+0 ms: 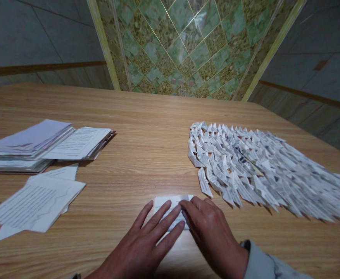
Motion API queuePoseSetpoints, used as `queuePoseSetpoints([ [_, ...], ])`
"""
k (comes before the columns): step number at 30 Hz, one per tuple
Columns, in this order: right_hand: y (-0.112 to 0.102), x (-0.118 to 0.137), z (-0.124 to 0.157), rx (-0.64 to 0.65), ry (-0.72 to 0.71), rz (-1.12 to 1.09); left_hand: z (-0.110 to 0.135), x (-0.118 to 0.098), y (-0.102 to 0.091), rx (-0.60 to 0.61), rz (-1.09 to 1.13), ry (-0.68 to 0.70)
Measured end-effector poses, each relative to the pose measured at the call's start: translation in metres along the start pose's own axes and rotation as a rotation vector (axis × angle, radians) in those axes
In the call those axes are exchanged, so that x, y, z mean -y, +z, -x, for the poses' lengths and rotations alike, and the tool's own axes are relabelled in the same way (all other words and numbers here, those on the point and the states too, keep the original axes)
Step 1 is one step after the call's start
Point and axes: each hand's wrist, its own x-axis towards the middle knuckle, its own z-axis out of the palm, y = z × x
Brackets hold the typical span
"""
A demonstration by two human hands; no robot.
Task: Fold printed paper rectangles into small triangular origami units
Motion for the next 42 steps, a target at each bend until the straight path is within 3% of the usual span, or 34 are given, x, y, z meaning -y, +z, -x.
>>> queuePoseSetpoints([
  [4,0.001,0.000,0.000,-0.005,0.008,-0.010,0.000,0.000,0.000,-0.019,-0.006,0.020],
  [15,-0.001,0.002,-0.001,0.048,0.029,-0.038,0.003,0.001,0.008,0.086,-0.010,-0.011],
  [19,-0.002,0.001,0.001,0.031,0.035,-0.093,-0.001,0.002,-0.003,0.097,0.005,0.002],
  [22,-0.010,0.001,0.004,-0.053,0.003,-0.144,-0.007,0.000,-0.019,0.152,0.014,0.008],
  [25,-0.019,0.003,0.007,-0.197,-0.092,-0.150,-0.013,-0.004,-0.034,0.177,-0.003,0.003],
  [28,-0.020,0.005,0.011,-0.210,-0.203,-0.128,-0.016,-0.007,-0.043,0.201,-0.027,0.001],
  [34,-0.012,0.007,0.017,-0.124,-0.232,-0.012,-0.012,-0.004,-0.049,0.216,-0.041,0.010],
  [42,-0.010,0.008,0.024,-0.200,-0.278,0.117,-0.008,0.004,-0.046,0.180,-0.066,0.053],
])
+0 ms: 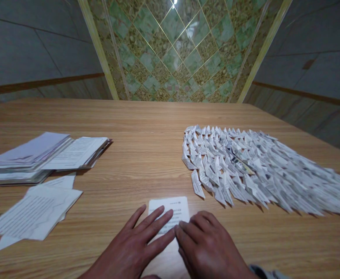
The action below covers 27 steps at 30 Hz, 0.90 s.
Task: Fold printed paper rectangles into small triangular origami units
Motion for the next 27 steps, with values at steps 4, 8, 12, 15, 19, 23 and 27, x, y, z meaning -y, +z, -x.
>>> queuePoseSetpoints([
  [4,-0.001,-0.001,0.002,0.012,0.000,0.017,0.009,0.014,0.005,-0.056,-0.068,0.001],
  [8,-0.002,-0.003,0.003,0.034,-0.003,0.031,0.021,0.029,0.007,-0.172,-0.158,0.014],
  [12,0.001,-0.003,0.000,0.034,-0.010,0.014,0.022,0.030,0.008,-0.258,-0.180,0.031],
  [15,0.004,-0.003,-0.003,-0.003,0.007,-0.016,0.005,0.021,0.001,-0.383,-0.122,-0.017],
  [19,0.003,-0.003,-0.006,-0.005,0.051,-0.063,-0.021,0.008,-0.009,-0.436,-0.046,0.059],
  [23,0.001,-0.004,-0.008,0.036,0.119,-0.105,-0.026,0.007,-0.006,-0.529,-0.056,0.026],
  [27,0.007,-0.004,-0.013,-0.014,0.109,-0.073,-0.022,0.007,0.002,-0.580,-0.044,-0.014],
])
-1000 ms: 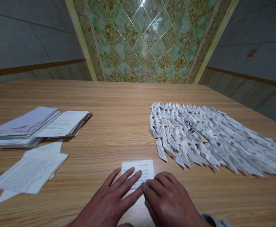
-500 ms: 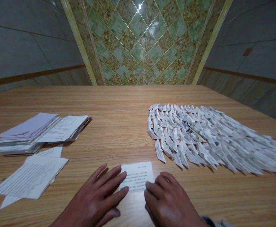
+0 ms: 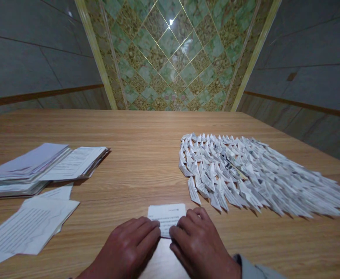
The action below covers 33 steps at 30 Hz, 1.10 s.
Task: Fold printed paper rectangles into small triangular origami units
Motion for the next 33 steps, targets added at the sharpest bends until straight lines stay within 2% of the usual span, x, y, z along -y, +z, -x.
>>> queuePoseSetpoints([
  [3,0.007,0.001,-0.005,-0.106,-0.064,0.028,0.001,-0.003,-0.001,-0.031,0.035,-0.019],
  [5,0.010,0.002,-0.007,-0.132,-0.086,0.015,-0.001,-0.004,-0.002,-0.011,0.062,-0.012],
  [14,0.008,0.002,-0.010,-0.103,-0.114,0.020,-0.001,0.004,-0.005,0.070,0.076,-0.002],
  [20,0.003,-0.001,-0.010,-0.125,-0.106,0.047,0.007,0.019,-0.012,0.124,0.054,-0.062],
  [28,0.001,0.002,-0.009,-0.103,-0.098,-0.003,0.011,0.032,-0.019,0.079,0.113,-0.088],
  [31,-0.007,0.001,-0.008,-0.055,-0.040,-0.141,0.013,0.036,-0.021,0.027,0.212,-0.175],
  [33,-0.012,-0.001,-0.008,-0.083,0.013,-0.244,0.015,0.038,-0.022,-0.018,0.266,-0.245],
])
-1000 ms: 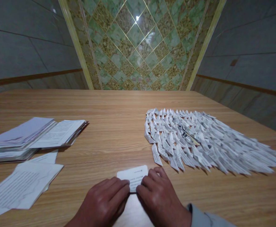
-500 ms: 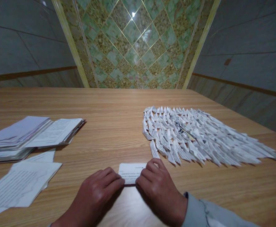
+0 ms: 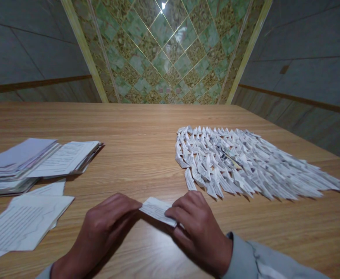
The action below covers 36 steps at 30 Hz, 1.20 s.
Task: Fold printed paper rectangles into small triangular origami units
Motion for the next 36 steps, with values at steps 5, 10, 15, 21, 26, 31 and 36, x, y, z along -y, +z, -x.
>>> queuePoseSetpoints([
  [5,-0.006,0.000,-0.003,-0.140,-0.028,-0.136,-0.002,-0.001,0.003,-0.020,0.103,0.057],
  [10,-0.007,0.003,-0.003,-0.140,-0.125,-0.043,-0.004,-0.006,0.010,0.038,-0.004,0.036],
  [15,0.003,0.003,-0.001,-0.035,-0.169,0.140,-0.001,-0.027,0.011,0.190,0.101,-0.015],
  [21,0.010,-0.003,0.006,0.171,-0.069,0.009,0.001,-0.041,0.019,0.368,0.106,-0.011],
  [26,0.007,-0.004,0.005,0.168,0.108,-0.173,0.005,-0.032,0.027,0.292,0.107,-0.040],
  [31,0.001,-0.003,0.002,0.151,0.270,-0.249,0.007,-0.034,0.027,0.225,0.112,-0.083],
  [36,0.003,-0.007,0.003,0.157,0.373,-0.199,0.008,-0.038,0.027,0.199,0.091,-0.182],
])
